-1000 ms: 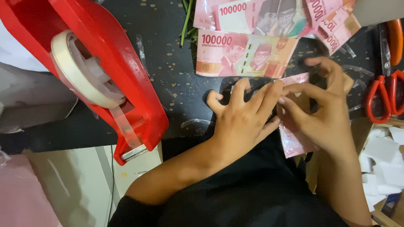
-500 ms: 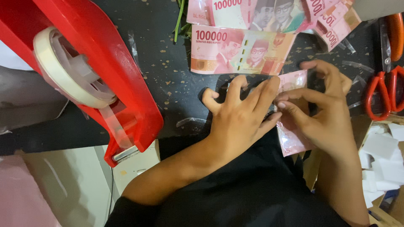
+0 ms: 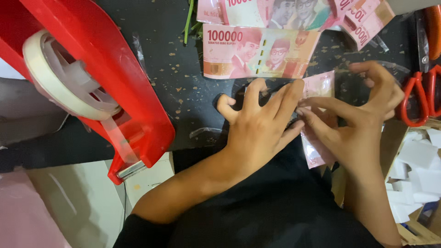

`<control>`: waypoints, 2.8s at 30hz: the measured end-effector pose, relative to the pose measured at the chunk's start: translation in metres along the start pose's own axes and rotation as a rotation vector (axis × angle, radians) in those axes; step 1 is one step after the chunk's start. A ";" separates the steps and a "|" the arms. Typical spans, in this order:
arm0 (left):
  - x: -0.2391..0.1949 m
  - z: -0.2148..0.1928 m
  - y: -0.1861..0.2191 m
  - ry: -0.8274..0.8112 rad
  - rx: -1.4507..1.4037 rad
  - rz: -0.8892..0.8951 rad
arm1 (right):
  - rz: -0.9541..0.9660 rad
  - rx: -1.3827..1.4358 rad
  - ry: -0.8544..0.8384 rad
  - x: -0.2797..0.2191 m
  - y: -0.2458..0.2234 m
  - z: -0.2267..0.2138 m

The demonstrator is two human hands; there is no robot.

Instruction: The person is inserting bank notes into clear plastic sleeves and using a tape dispenser to seal them, handling the items one at a time on a workspace.

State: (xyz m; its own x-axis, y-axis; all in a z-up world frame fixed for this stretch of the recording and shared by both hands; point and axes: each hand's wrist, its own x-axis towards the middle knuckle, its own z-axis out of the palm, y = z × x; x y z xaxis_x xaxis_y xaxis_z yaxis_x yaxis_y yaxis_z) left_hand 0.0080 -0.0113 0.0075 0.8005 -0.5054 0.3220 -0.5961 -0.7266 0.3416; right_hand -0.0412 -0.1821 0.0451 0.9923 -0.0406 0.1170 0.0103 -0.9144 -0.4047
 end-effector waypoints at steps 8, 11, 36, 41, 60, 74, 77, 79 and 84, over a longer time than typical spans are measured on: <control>0.002 -0.001 0.002 -0.014 0.027 -0.010 | -0.018 -0.113 0.007 0.003 -0.007 -0.006; 0.001 -0.002 0.002 -0.004 0.019 -0.005 | 0.066 -0.341 0.019 -0.005 0.009 -0.007; 0.001 -0.003 0.001 0.066 0.006 0.042 | -0.166 0.011 -0.269 -0.038 -0.008 -0.020; 0.007 -0.017 -0.003 -0.075 -0.143 0.065 | -0.296 0.041 -0.147 -0.055 0.006 -0.027; -0.004 -0.061 0.007 -0.275 -1.073 -0.469 | 0.680 0.593 -0.011 -0.080 0.048 -0.049; -0.011 -0.061 0.018 0.035 -0.869 -0.203 | -0.349 0.413 0.105 0.000 -0.029 -0.058; -0.013 -0.055 0.015 -0.008 -0.917 -0.258 | -0.437 0.428 0.080 0.000 -0.023 -0.054; -0.011 -0.059 0.017 -0.019 -0.932 -0.290 | -0.489 0.378 0.095 0.002 -0.021 -0.055; -0.010 -0.057 0.014 -0.059 -1.020 -0.397 | -0.816 0.118 0.108 0.007 -0.016 -0.063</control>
State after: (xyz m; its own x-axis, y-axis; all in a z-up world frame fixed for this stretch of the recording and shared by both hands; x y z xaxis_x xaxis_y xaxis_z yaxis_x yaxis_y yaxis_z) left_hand -0.0117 0.0103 0.0598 0.9324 -0.3615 -0.0063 -0.0434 -0.1292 0.9907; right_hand -0.0425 -0.1935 0.1096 0.6504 0.5728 0.4989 0.7403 -0.6252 -0.2472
